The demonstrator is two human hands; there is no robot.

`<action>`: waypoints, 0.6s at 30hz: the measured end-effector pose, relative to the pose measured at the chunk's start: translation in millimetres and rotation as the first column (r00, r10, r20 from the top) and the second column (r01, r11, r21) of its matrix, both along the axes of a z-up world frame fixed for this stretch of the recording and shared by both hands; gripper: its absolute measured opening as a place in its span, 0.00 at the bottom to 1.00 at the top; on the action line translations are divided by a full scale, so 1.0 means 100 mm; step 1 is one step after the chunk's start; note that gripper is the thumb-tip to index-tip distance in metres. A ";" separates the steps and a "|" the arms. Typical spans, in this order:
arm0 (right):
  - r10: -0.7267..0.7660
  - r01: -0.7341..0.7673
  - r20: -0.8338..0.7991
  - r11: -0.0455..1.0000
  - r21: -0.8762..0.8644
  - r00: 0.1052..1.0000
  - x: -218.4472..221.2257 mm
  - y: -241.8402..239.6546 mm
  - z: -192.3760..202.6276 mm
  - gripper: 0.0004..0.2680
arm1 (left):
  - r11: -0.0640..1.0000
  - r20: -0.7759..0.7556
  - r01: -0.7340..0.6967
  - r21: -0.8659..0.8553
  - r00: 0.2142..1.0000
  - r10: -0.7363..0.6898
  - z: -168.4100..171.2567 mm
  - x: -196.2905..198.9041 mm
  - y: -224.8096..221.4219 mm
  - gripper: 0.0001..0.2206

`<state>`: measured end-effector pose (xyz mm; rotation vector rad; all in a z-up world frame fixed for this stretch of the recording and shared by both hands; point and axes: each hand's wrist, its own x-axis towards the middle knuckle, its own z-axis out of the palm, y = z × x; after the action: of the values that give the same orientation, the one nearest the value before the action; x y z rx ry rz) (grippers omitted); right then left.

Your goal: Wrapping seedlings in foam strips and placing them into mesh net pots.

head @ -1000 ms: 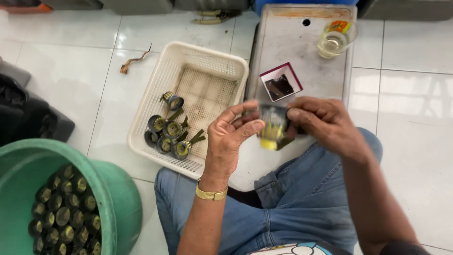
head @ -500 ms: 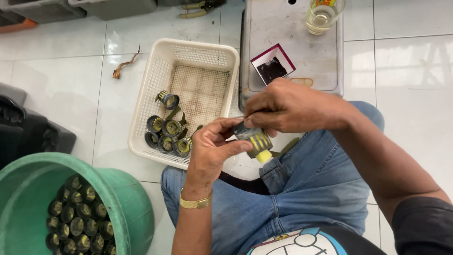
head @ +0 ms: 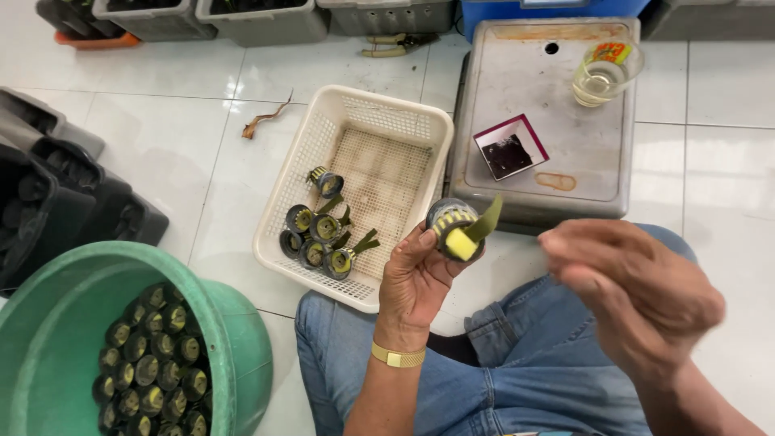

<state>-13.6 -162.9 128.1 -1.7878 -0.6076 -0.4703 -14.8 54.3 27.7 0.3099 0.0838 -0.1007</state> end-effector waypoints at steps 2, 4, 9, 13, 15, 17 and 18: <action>0.092 -0.094 0.021 0.991 0.091 0.996 -0.08 -0.03 -0.02 0.06 | 0.986 0.092 0.053 -0.159 0.995 -0.039 0.21 -0.01 0.01 0.16; 0.077 -0.076 -0.034 0.996 0.047 0.996 -0.08 0.01 -0.04 0.07 | 0.976 0.109 0.071 -0.206 0.993 -0.050 0.33 -0.03 0.03 0.18; -0.005 -0.010 -0.204 0.997 -0.070 0.979 -0.09 -0.01 0.00 0.09 | 0.967 0.136 0.087 -0.239 0.989 -0.055 0.25 -0.08 0.05 0.22; 0.105 -0.098 -0.107 0.993 0.065 0.989 -0.10 0.00 0.07 0.06 | 0.997 0.130 0.040 -0.072 0.991 -0.030 0.28 -0.09 0.01 0.24; 0.144 -0.141 -0.028 0.986 0.093 0.989 -0.10 0.01 0.08 0.05 | 0.999 0.125 0.028 -0.032 0.992 -0.023 0.33 -0.08 -0.02 0.25; 0.194 -0.193 0.094 0.981 -0.021 0.976 -0.11 0.03 0.12 0.05 | 1.000 0.126 0.014 0.023 0.992 -0.017 0.37 -0.09 -0.06 0.25; 0.198 -0.197 0.092 0.980 -0.021 0.976 -0.11 0.04 0.11 0.05 | 1.000 0.124 0.011 0.023 0.992 -0.013 0.29 -0.10 -0.05 0.25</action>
<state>-25.1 -158.9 138.7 -1.7023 -0.8463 -0.4164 -24.4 48.9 56.3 0.3383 -0.0404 -0.0921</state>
